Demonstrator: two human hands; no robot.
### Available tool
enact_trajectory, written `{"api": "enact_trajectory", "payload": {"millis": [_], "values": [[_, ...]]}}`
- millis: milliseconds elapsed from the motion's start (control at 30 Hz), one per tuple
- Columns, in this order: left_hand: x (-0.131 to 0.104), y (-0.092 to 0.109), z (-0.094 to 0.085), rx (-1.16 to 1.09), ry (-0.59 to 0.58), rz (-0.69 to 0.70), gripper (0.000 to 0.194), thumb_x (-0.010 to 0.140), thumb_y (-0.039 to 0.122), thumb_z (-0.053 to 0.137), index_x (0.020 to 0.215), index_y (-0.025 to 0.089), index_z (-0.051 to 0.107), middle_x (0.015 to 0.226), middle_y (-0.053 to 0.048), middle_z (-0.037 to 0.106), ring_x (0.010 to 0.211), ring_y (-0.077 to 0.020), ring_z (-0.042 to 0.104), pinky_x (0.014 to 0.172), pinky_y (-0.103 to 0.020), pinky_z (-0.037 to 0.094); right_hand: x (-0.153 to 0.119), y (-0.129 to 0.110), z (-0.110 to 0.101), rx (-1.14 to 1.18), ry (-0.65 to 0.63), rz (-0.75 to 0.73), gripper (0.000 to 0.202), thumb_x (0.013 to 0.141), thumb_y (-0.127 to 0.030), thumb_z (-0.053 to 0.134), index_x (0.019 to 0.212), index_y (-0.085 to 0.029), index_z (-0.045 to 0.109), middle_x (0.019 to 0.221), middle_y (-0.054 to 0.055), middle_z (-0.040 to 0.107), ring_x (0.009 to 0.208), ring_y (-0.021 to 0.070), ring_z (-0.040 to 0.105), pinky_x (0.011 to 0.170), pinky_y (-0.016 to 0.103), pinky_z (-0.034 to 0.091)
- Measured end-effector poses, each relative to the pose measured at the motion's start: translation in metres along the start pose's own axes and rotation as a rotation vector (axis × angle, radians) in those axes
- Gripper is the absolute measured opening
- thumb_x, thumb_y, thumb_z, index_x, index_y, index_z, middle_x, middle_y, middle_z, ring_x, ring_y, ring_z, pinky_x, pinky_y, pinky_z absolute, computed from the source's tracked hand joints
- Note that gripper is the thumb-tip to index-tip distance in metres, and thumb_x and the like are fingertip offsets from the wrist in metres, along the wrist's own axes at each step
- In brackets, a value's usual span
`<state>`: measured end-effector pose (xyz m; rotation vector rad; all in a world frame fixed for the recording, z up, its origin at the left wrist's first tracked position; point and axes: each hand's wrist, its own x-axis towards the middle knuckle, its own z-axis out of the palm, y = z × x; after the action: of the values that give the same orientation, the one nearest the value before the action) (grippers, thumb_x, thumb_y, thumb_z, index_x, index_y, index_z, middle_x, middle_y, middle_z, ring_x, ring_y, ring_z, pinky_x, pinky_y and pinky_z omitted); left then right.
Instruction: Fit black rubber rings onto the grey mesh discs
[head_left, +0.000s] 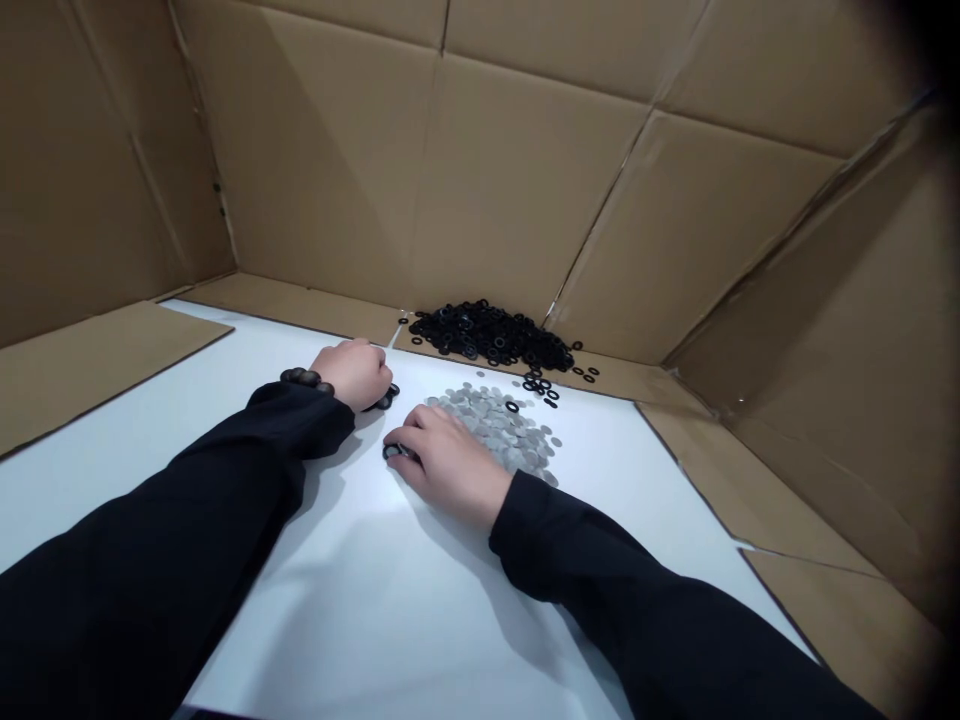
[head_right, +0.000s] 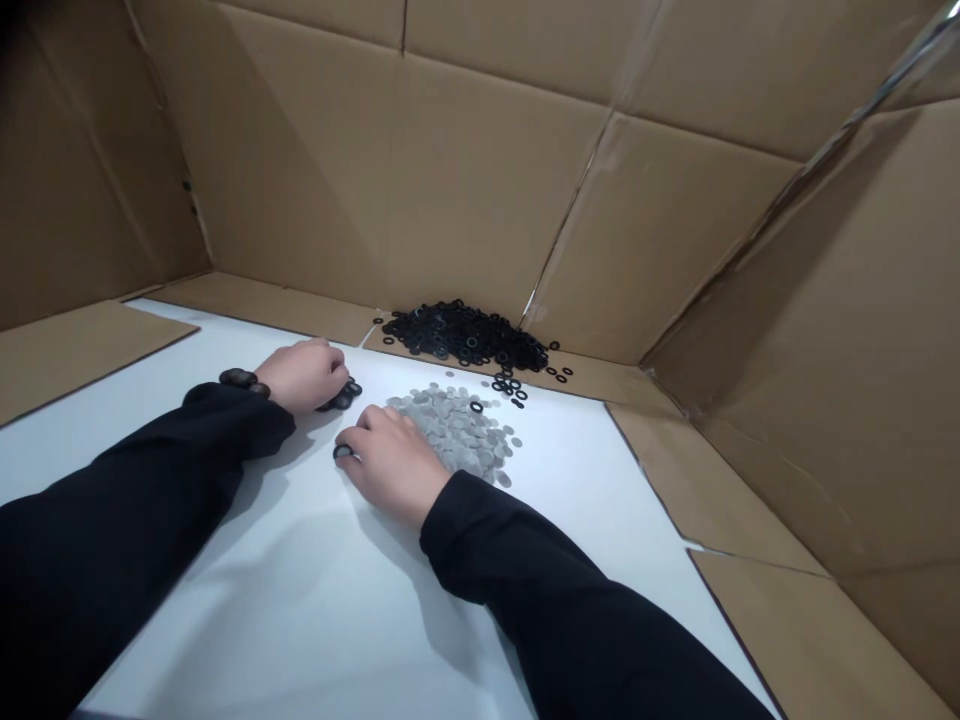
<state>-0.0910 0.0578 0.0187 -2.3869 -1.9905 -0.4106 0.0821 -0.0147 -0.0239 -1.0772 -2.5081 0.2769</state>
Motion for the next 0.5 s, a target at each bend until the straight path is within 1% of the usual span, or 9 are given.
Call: {"api": "enact_trajectory", "payload": {"millis": [67, 133, 233, 300, 367, 500], "values": [[0.001, -0.005, -0.001, 0.001, 0.0, -0.028, 0.028, 0.077, 0.035, 0.047, 0.07, 0.018, 0.069, 0.098, -0.017, 0.069, 0.088, -0.0314, 0.06, 0.071, -0.036, 0.039, 0.001, 0.002, 0.0, 0.122, 0.055, 0.03, 0.01, 0.084, -0.022, 0.063, 0.093, -0.019, 0.065, 0.091, 0.005, 0.058, 0.088, 0.0186, 0.052, 0.081, 0.032, 0.043], [0.002, -0.01, -0.001, -0.003, -0.013, -0.056, 0.028, 0.077, 0.036, 0.047, 0.071, 0.018, 0.068, 0.097, -0.017, 0.069, 0.089, -0.031, 0.06, 0.07, -0.035, 0.04, 0.003, 0.004, -0.001, 0.28, 0.081, 0.087, 0.005, 0.081, -0.018, 0.063, 0.086, -0.019, 0.062, 0.082, 0.002, 0.059, 0.075, 0.0141, 0.053, 0.072, 0.028, 0.044], [0.004, -0.017, 0.001, 0.018, -0.041, -0.073, 0.031, 0.08, 0.035, 0.043, 0.077, 0.019, 0.069, 0.098, -0.015, 0.069, 0.091, -0.0301, 0.061, 0.07, -0.035, 0.041, 0.009, 0.01, -0.003, 0.482, 0.101, 0.211, 0.003, 0.081, -0.019, 0.06, 0.083, -0.019, 0.06, 0.071, -0.002, 0.058, 0.063, 0.0106, 0.053, 0.062, 0.024, 0.044], [0.006, -0.02, 0.004, 0.069, -0.056, -0.075, 0.033, 0.081, 0.034, 0.041, 0.082, 0.019, 0.071, 0.102, -0.015, 0.069, 0.096, -0.0297, 0.06, 0.073, -0.035, 0.042, 0.015, 0.018, -0.003, 0.549, 0.164, 0.274, 0.007, 0.079, -0.02, 0.06, 0.086, -0.019, 0.06, 0.073, -0.002, 0.06, 0.064, 0.0105, 0.056, 0.062, 0.023, 0.046], [0.007, -0.022, 0.007, 0.117, -0.067, -0.074, 0.034, 0.081, 0.033, 0.041, 0.086, 0.019, 0.072, 0.108, -0.015, 0.068, 0.102, -0.03, 0.059, 0.079, -0.036, 0.043, 0.022, 0.028, -0.003, 0.579, 0.224, 0.305, 0.012, 0.078, -0.021, 0.06, 0.09, -0.019, 0.061, 0.076, -0.001, 0.063, 0.067, 0.011, 0.06, 0.064, 0.023, 0.048], [0.008, -0.024, 0.013, 0.157, -0.072, -0.085, 0.037, 0.082, 0.033, 0.041, 0.091, 0.015, 0.072, 0.114, -0.018, 0.065, 0.107, -0.0326, 0.057, 0.085, -0.04, 0.044, 0.034, 0.043, -0.002, 0.59, 0.243, 0.343, 0.013, 0.078, -0.021, 0.06, 0.089, -0.018, 0.064, 0.074, -0.001, 0.065, 0.064, 0.0115, 0.063, 0.064, 0.024, 0.05]]}}
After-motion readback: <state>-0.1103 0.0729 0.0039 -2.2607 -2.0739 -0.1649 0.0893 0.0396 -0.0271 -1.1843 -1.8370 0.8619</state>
